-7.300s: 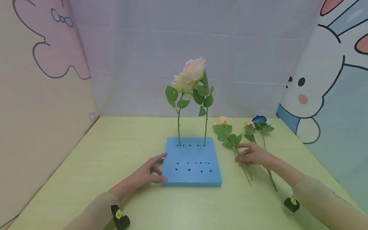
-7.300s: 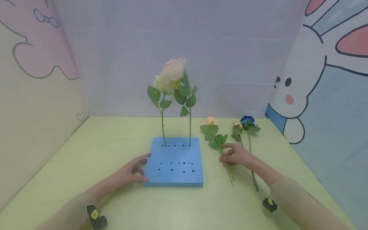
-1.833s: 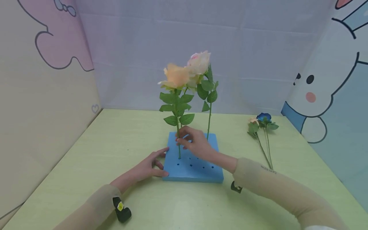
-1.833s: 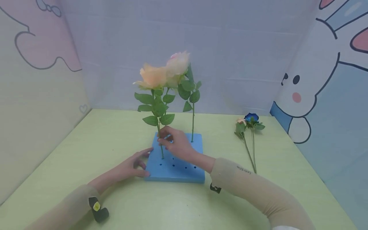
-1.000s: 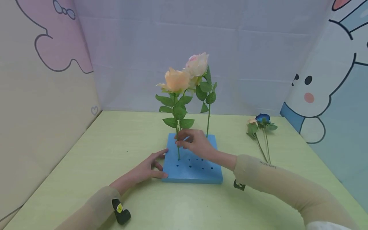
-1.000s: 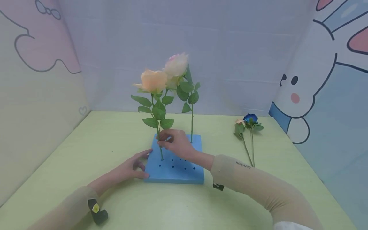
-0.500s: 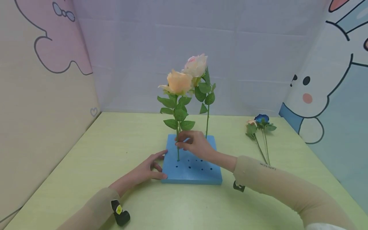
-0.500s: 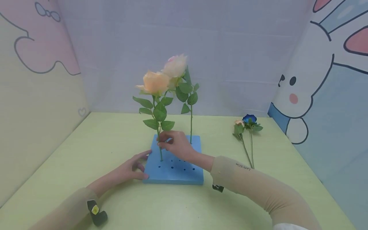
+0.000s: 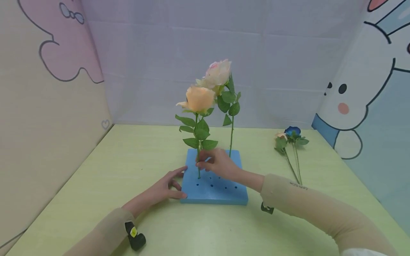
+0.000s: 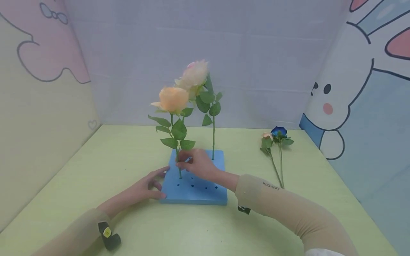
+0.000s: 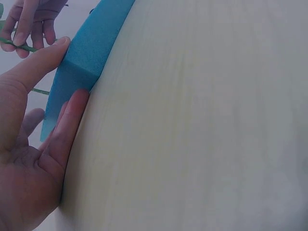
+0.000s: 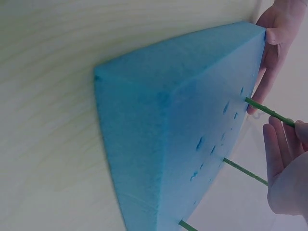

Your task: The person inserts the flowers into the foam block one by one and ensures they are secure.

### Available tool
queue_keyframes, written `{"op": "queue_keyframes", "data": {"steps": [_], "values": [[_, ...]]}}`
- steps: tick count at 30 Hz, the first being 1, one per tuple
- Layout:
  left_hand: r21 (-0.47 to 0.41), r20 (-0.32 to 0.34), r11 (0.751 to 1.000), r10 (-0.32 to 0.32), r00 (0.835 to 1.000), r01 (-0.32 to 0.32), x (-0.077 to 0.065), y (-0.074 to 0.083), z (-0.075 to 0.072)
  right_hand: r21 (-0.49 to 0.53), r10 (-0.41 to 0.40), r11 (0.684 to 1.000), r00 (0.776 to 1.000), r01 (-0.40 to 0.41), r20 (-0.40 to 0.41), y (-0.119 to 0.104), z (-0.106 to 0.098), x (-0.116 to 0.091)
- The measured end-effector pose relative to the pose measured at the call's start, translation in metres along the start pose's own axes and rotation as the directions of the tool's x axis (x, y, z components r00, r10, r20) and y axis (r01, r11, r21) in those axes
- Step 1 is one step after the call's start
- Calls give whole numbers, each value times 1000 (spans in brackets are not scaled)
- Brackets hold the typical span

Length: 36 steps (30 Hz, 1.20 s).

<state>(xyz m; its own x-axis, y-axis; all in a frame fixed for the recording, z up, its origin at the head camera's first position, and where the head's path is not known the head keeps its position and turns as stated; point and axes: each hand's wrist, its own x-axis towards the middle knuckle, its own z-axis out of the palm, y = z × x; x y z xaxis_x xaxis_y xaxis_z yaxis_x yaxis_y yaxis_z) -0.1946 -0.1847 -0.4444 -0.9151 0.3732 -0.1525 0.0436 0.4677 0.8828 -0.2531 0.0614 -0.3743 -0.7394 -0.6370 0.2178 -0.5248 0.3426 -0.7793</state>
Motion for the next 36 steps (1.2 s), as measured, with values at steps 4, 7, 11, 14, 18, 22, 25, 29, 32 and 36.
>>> {"op": "queue_keyframes", "data": {"steps": [4, 7, 11, 14, 18, 22, 25, 29, 32, 36], "values": [[2, -5, 1000, -9, 1000, 9, 2, 1, 0, -24, -20, 999, 999, 21, 25, 3, -1, 1], [2, -7, 1000, -16, 1000, 16, 3, 1, 1, -53, -36, 998, 998, 39, 51, 6, -1, 2], [5, -5, 1000, -13, 1000, 13, 3, 0, 1, -89, -52, 994, 996, 59, 79, 8, -2, 4], [2, -3, 1000, -11, 1000, 11, 3, 0, 1, -96, -41, 994, 995, 50, 94, 8, -2, 4], [-2, -6, 1000, -17, 1000, 17, 3, 1, 1, -86, -14, 996, 995, 23, 103, 9, -2, 4], [3, -15, 1000, -21, 1000, 21, 2, 3, 1, -89, -6, 996, 994, 16, 111, 7, -3, 5], [5, -18, 1000, -21, 1000, 21, 2, 4, 1, -92, -1, 996, 993, 12, 122, 6, -3, 6], [-1, -18, 1000, -27, 999, 27, 1, 4, 0, -78, 0, 997, 990, 11, 138, 4, -4, 6], [-7, -15, 1000, -27, 1000, 27, 1, 4, 0, -68, -2, 998, 989, 12, 149, 3, -5, 5], [-5, -9, 1000, -17, 1000, 17, 1, 3, 1, -66, 6, 998, 987, 5, 163, 2, -6, 5]]}}
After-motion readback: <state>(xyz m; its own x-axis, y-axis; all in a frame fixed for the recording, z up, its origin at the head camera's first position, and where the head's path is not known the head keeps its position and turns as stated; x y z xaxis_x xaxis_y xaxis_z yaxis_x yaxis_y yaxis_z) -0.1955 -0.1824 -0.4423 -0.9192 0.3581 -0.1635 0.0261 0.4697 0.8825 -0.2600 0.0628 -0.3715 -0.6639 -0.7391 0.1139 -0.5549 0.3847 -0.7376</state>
